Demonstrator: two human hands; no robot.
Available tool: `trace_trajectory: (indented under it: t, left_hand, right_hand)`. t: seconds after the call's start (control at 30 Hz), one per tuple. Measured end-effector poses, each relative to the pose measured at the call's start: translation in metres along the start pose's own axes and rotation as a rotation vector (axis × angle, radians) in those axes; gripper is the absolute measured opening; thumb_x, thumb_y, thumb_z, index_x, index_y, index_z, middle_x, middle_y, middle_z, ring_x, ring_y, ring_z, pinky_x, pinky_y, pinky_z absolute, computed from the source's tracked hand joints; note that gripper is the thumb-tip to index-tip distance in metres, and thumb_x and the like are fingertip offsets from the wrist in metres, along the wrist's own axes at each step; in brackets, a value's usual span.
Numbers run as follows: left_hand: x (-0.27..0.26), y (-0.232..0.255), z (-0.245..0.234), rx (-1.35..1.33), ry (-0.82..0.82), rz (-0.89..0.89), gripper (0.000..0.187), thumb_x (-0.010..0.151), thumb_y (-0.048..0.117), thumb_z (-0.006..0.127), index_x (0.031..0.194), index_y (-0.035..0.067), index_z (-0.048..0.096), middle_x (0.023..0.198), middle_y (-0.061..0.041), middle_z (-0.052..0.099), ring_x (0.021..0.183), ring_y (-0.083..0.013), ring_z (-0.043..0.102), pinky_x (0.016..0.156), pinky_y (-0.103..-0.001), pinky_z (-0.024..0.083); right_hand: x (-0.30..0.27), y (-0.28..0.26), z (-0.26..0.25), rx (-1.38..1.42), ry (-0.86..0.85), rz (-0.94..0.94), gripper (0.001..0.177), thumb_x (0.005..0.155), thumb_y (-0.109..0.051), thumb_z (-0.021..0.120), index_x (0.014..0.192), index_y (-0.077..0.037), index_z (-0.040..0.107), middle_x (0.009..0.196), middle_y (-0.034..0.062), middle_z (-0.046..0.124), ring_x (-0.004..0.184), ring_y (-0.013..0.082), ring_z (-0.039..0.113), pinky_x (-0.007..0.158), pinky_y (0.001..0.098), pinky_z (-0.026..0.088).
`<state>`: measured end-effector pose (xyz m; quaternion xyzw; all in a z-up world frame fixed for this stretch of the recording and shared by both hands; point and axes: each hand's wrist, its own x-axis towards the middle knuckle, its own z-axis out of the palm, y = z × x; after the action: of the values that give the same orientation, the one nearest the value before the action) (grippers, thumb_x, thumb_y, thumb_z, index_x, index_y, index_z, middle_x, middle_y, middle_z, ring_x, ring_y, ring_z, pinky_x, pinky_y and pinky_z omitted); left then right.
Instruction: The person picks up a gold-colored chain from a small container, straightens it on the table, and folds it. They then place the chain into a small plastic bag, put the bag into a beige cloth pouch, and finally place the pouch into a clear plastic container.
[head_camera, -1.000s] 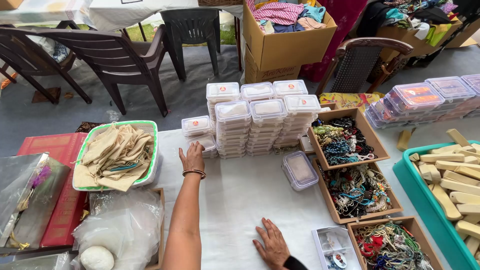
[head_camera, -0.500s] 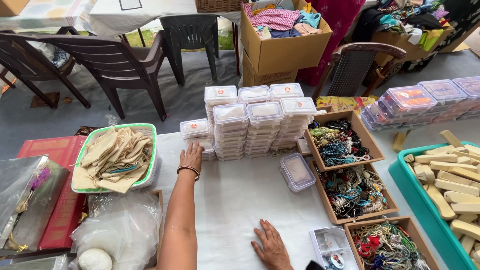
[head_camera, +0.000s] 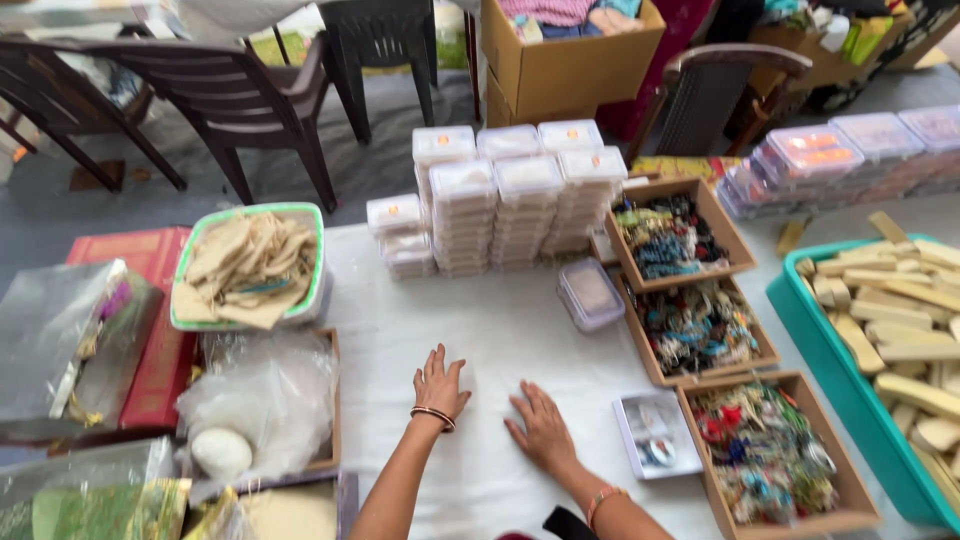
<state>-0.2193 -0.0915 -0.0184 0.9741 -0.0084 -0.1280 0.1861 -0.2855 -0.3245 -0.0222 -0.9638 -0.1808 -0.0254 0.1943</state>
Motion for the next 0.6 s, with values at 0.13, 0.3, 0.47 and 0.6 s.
trace_trajectory:
  t: [0.13,0.3,0.47,0.6]
  left_hand:
    - [-0.071,0.007,0.014,0.043,-0.167,-0.052,0.076,0.083,0.041,0.082,0.148,0.028,0.045,0.170,-0.014,0.007,0.157,-0.0315,0.011,0.123,-0.063,0.014]
    - [-0.119,-0.028,0.013,0.163,-0.052,-0.146,0.083,0.078,0.046,0.085,0.148,0.026,0.045,0.170,-0.015,0.012,0.157,-0.0317,0.015,0.121,-0.064,0.020]
    - [-0.160,-0.023,-0.017,0.148,-0.084,-0.293,0.090,0.075,0.040,0.089,0.151,0.024,0.043,0.169,-0.016,0.018,0.153,-0.0327,0.026,0.115,-0.058,0.036]
    - [-0.168,-0.027,0.004,0.018,0.014,-0.452,0.087,0.076,0.034,0.090,0.150,0.017,0.047,0.164,-0.019,0.030,0.147,-0.0381,0.037,0.107,-0.053,0.048]
  right_hand:
    - [-0.002,0.009,0.000,0.060,-0.006,0.000,0.051,0.091,-0.040,0.069,0.131,-0.010,0.060,0.155,0.0169,0.041,0.146,0.0348,0.033,0.119,0.0465,0.029]
    - [-0.014,0.026,-0.036,0.811,-0.143,0.127,0.040,0.084,-0.028,0.079,0.118,-0.009,0.068,0.140,0.0107,0.061,0.115,0.0238,0.069,0.100,0.0371,0.058]
    - [-0.064,0.118,-0.070,0.589,0.231,0.041,0.021,0.091,-0.014,0.077,0.110,-0.007,0.073,0.116,0.0079,0.071,0.099,0.0179,0.072,0.086,0.0296,0.062]
    - [-0.114,0.192,-0.128,0.569,0.555,0.375,0.011,0.095,-0.008,0.073,0.106,-0.006,0.075,0.092,0.0028,0.071,0.079,0.0119,0.063,0.068,0.0253,0.053]
